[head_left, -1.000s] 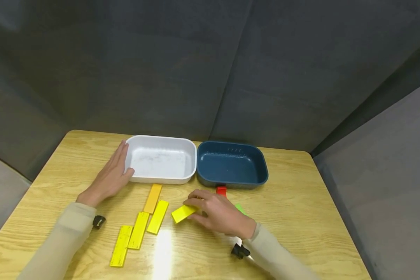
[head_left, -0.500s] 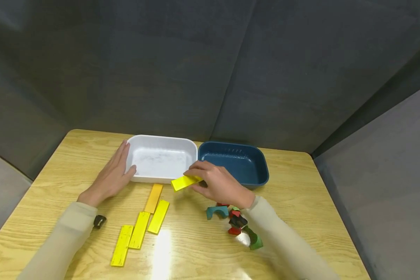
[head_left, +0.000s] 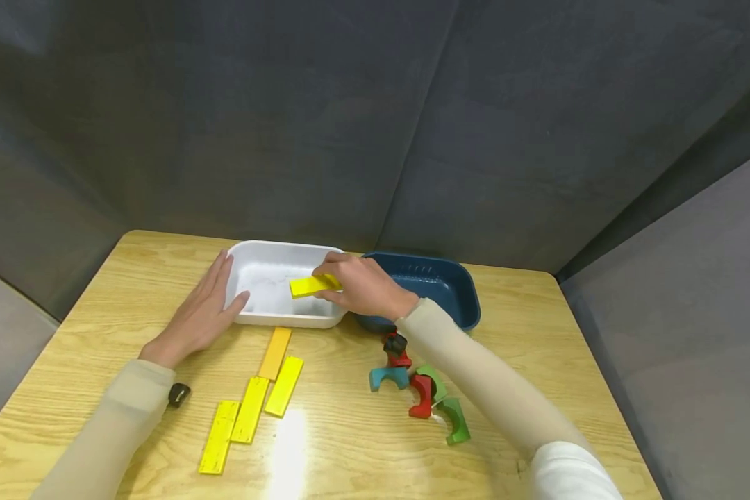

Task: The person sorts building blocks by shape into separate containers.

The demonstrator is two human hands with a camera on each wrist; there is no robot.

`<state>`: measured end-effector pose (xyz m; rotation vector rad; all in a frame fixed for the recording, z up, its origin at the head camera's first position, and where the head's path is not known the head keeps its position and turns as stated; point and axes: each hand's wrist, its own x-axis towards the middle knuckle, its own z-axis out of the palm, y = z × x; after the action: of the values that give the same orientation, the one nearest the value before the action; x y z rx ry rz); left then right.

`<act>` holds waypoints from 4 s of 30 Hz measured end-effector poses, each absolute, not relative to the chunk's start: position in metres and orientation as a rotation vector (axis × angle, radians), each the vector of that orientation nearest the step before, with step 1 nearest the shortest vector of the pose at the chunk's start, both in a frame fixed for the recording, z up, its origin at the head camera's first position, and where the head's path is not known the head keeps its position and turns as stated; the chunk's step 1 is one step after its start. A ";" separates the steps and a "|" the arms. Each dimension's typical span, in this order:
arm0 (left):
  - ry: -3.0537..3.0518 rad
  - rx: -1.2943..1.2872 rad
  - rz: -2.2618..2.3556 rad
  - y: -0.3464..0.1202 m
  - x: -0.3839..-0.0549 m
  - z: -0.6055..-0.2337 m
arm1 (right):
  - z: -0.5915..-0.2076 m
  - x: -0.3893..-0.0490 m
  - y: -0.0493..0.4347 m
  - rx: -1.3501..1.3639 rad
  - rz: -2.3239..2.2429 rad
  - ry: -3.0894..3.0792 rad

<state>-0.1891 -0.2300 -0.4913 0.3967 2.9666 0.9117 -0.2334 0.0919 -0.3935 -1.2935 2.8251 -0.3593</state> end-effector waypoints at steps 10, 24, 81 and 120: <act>2.962 0.380 0.890 -0.232 -0.191 -0.490 | -0.406 -0.262 0.063 -1.162 -0.350 2.829; 2.968 0.366 0.901 -0.236 -0.190 -0.495 | -0.418 -0.274 0.042 -1.081 -0.332 2.832; 2.998 0.400 0.908 -0.244 -0.190 -0.492 | -0.409 -0.186 0.060 -1.476 -0.430 2.770; 2.978 0.387 0.910 -0.239 -0.187 -0.486 | -0.458 -0.145 0.055 -1.752 -0.241 2.461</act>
<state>-0.1866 -0.2394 -0.4863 0.3873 2.9780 0.9099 -0.1445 0.0554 -0.4576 -1.7518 2.4614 -0.2414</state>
